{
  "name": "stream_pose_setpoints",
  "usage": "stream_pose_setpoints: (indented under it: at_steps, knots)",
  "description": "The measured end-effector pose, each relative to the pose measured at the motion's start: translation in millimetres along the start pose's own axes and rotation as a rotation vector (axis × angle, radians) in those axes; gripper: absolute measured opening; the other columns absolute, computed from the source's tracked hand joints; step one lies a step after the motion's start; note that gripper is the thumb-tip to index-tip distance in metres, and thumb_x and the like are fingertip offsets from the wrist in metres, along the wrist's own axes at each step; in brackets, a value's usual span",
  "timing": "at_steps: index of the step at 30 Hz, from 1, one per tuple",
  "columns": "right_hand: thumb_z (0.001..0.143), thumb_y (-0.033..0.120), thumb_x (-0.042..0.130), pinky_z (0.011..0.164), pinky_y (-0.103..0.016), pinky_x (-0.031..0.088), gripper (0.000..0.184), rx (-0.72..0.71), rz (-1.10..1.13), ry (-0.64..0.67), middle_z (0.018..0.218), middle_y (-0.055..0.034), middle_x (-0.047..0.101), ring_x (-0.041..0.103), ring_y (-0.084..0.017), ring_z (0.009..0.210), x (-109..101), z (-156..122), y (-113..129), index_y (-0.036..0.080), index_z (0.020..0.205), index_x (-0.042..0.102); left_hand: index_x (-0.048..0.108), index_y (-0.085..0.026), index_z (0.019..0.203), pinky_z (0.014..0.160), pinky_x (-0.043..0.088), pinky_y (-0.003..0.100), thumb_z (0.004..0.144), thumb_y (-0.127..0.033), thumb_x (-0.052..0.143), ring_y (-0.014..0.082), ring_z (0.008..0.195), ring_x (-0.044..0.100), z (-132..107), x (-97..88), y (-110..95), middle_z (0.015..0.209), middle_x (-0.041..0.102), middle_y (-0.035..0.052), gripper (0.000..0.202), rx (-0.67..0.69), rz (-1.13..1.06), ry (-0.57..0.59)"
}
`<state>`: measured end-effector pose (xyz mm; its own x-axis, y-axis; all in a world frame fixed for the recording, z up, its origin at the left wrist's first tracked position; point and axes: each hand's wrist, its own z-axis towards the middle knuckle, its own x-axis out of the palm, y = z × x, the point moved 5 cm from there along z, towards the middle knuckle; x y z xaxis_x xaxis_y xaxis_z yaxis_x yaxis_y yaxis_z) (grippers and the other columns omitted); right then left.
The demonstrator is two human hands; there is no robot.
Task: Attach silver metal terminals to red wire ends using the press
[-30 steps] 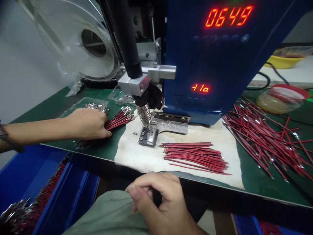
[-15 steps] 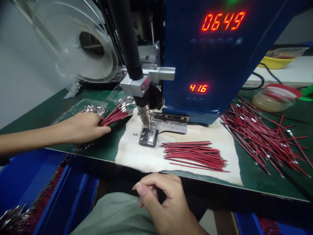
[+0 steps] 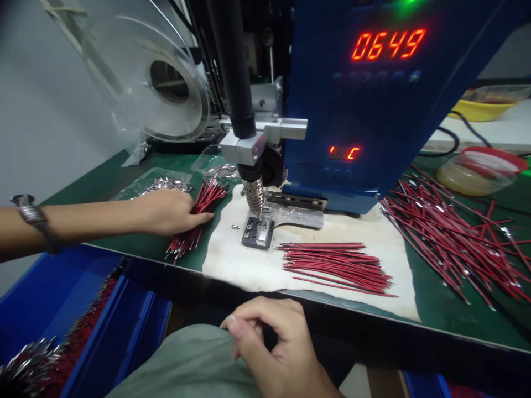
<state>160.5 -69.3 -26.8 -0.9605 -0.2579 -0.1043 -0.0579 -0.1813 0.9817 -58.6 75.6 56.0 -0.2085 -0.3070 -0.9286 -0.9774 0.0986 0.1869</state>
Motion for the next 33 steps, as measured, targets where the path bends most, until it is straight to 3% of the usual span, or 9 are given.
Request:
stream_pose_setpoints:
  at_steps: [4,8,12,15,22,25,28,31,33]
  knots:
    - [0.100,0.040,0.066,0.045,-0.021,0.037,0.028,-0.057,0.001,0.004,0.054,0.0044,0.069,0.048,-0.007,0.042,0.4,-0.2,0.8,0.024,0.079,0.077,0.082,-0.004,0.094,0.095,0.053,0.047,0.098,-0.057,0.031,0.0412,0.105,0.072,-0.6,1.8,-2.7,0.100,0.076,0.0277,0.074,0.011,0.165,0.071]
    - [0.101,0.036,0.064,0.045,-0.020,0.037,0.026,-0.097,-0.009,0.008,0.054,0.0053,0.070,0.050,-0.007,0.042,-0.2,1.2,0.8,0.024,0.081,0.076,0.080,0.000,0.107,0.092,0.054,0.048,0.100,-0.057,0.026,0.0431,0.107,0.072,4.8,-3.8,1.7,0.105,0.075,0.0301,0.079,-0.029,0.222,0.068]
    - [0.101,0.035,0.063,0.042,-0.020,0.036,0.026,-0.112,-0.021,0.018,0.054,0.0055,0.070,0.047,-0.007,0.039,-1.0,1.7,0.2,0.024,0.082,0.075,0.081,-0.002,0.103,0.089,0.054,0.047,0.097,-0.072,0.021,0.0431,0.105,0.072,5.3,-11.8,9.9,0.096,0.075,0.0280,0.092,-0.076,0.230,0.026]
    - [0.102,0.036,0.062,0.041,-0.019,0.036,0.026,-0.103,-0.009,0.026,0.055,0.0052,0.070,0.047,-0.007,0.039,-0.3,2.3,-0.7,0.024,0.083,0.075,0.082,-0.006,0.097,0.086,0.055,0.046,0.095,-0.073,0.022,0.0423,0.101,0.073,-2.8,-14.6,13.4,0.092,0.075,0.0256,0.090,-0.077,0.268,-0.024]
    - [0.102,0.036,0.061,0.044,-0.019,0.041,0.028,-0.093,-0.028,0.022,0.056,0.0041,0.071,0.050,-0.007,0.040,0.7,5.1,1.4,0.024,0.082,0.076,0.082,-0.012,0.096,0.078,0.052,0.041,0.099,-0.051,0.030,0.0367,0.093,0.074,-18.0,-1.0,6.0,0.093,0.077,0.0206,0.065,-0.004,0.304,0.019]
    - [0.102,0.036,0.062,0.044,-0.019,0.042,0.027,-0.091,-0.038,0.010,0.056,0.0047,0.070,0.052,-0.008,0.040,-1.8,4.7,0.8,0.024,0.082,0.076,0.081,-0.014,0.090,0.073,0.049,0.039,0.101,-0.054,0.024,0.0346,0.087,0.074,-17.9,-0.6,7.5,0.092,0.078,0.0193,0.071,-0.002,0.299,0.016]
    - [0.102,0.034,0.062,0.042,-0.018,0.041,0.025,-0.113,-0.077,-0.027,0.055,0.0059,0.070,0.052,-0.008,0.039,-8.7,3.5,0.1,0.025,0.084,0.076,0.078,-0.018,0.080,0.065,0.041,0.034,0.102,-0.065,0.024,0.0279,0.071,0.069,-26.0,2.0,17.9,0.078,0.075,0.0136,0.075,0.093,0.251,-0.012]
    - [0.100,0.032,0.066,0.042,-0.018,0.044,0.018,-0.163,-0.166,-0.097,0.057,0.0073,0.069,0.055,-0.008,0.040,-24.3,-0.8,3.7,0.028,0.086,0.076,0.071,-0.021,0.072,0.061,0.030,0.031,0.097,-0.074,0.043,0.0196,0.057,0.056,-43.2,14.8,37.0,0.061,0.066,0.0051,0.065,0.271,0.192,-0.019]
    - [0.097,0.032,0.071,0.051,-0.019,0.052,0.011,-0.202,-0.264,-0.131,0.059,0.0068,0.069,0.062,-0.010,0.046,-41.3,-5.4,9.2,0.030,0.088,0.077,0.069,-0.020,0.077,0.060,0.025,0.029,0.094,-0.074,0.052,0.0171,0.055,0.052,-53.0,26.2,53.4,0.058,0.063,0.0017,0.059,0.333,0.171,-0.042]
